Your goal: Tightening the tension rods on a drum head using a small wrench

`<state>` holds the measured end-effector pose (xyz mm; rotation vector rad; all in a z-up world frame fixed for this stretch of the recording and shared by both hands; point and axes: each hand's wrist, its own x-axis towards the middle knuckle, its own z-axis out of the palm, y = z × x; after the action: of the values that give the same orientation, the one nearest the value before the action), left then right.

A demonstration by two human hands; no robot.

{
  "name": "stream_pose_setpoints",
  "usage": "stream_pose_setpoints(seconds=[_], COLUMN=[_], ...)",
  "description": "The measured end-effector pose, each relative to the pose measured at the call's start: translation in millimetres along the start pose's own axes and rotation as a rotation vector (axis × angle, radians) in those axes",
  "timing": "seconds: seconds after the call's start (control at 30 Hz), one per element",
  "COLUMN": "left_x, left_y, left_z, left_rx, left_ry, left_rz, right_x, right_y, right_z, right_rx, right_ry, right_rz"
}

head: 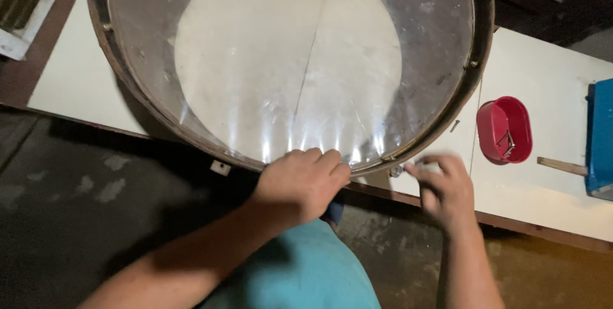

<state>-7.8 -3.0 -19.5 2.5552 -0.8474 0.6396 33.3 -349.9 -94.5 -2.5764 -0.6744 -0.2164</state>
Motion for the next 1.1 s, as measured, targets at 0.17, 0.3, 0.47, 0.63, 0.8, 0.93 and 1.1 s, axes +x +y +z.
stream_pose_setpoints(seconds=[0.17,0.3,0.47,0.63,0.8,0.93,1.1], left_x=[-1.4,4.7,16.6,49.0,55.7,51.8,49.8], left_y=[0.5,3.5,0.5,8.9,2.7,5.1,5.5], left_z=[7.9,-6.2,-4.5,-4.8,-5.4,-3.8,-5.2], left_rx=[0.131,0.139,-0.171,-0.173,-0.308,-0.223,-0.177], left_ry=[0.051,-0.009,-0.44,-0.64,-0.881,-0.922,-0.918], left_rz=[0.023,0.044,-0.102,-0.085,-0.134,-0.189,-0.187], right_x=[50.5,16.5,-17.0,-14.1,-19.3,-12.6,0.5], right_y=[-23.8,-39.0,-97.7,-131.1,-151.3,-173.2,-183.5], right_z=[-36.6,-62.7,-39.2,-23.2,-5.1,2.5,15.1], right_rx=[0.047,-0.092,0.115,0.147,0.068,0.057,0.039], right_ry=[0.014,0.013,0.102,0.232,0.323,0.378,0.457], right_rz=[-0.31,-0.149,0.344,0.389,0.502,0.539,0.496])
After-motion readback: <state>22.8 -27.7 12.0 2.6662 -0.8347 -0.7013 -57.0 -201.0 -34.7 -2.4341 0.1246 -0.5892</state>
